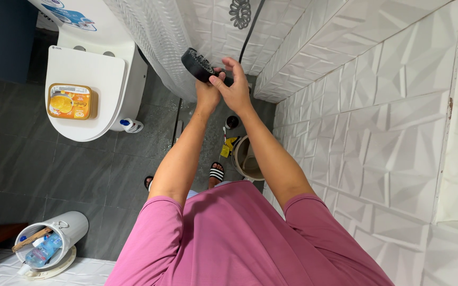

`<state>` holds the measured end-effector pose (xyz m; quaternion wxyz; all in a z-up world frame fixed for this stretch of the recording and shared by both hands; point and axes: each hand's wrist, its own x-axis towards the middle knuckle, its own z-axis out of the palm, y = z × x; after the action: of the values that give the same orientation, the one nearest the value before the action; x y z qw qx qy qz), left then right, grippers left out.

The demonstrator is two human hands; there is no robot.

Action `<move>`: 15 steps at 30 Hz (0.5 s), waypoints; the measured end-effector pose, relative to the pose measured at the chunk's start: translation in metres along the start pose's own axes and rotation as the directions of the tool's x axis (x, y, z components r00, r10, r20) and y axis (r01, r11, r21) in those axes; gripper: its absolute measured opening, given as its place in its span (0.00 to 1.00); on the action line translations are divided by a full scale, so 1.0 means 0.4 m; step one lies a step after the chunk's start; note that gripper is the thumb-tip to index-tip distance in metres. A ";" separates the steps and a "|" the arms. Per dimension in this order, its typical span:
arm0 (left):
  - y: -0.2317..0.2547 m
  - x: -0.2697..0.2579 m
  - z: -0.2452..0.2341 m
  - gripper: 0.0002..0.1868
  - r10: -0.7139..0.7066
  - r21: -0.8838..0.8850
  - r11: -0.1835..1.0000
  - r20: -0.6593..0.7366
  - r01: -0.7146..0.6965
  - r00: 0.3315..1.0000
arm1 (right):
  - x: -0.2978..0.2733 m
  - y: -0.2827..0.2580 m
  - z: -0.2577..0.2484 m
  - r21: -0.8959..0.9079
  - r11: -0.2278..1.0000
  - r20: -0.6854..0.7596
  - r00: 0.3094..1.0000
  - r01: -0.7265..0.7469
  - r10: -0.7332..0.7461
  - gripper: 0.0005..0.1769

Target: The recorder is assembling or repairing a handheld showerhead and attaching it to its hose in a bathroom shower area.

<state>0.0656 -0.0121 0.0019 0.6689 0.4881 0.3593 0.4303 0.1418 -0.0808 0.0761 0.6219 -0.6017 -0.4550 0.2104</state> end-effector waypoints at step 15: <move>0.090 0.012 -0.065 0.28 -0.060 -0.225 0.970 0.133 0.089 0.989 | -0.073 0.079 -0.108 -0.408 0.913 0.157 0.986 0.022 0.047 0.23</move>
<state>0.0359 0.0069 0.0295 0.7579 0.4196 0.2822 0.4122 0.1716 -0.1227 0.0431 0.4416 -0.7020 -0.5344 0.1633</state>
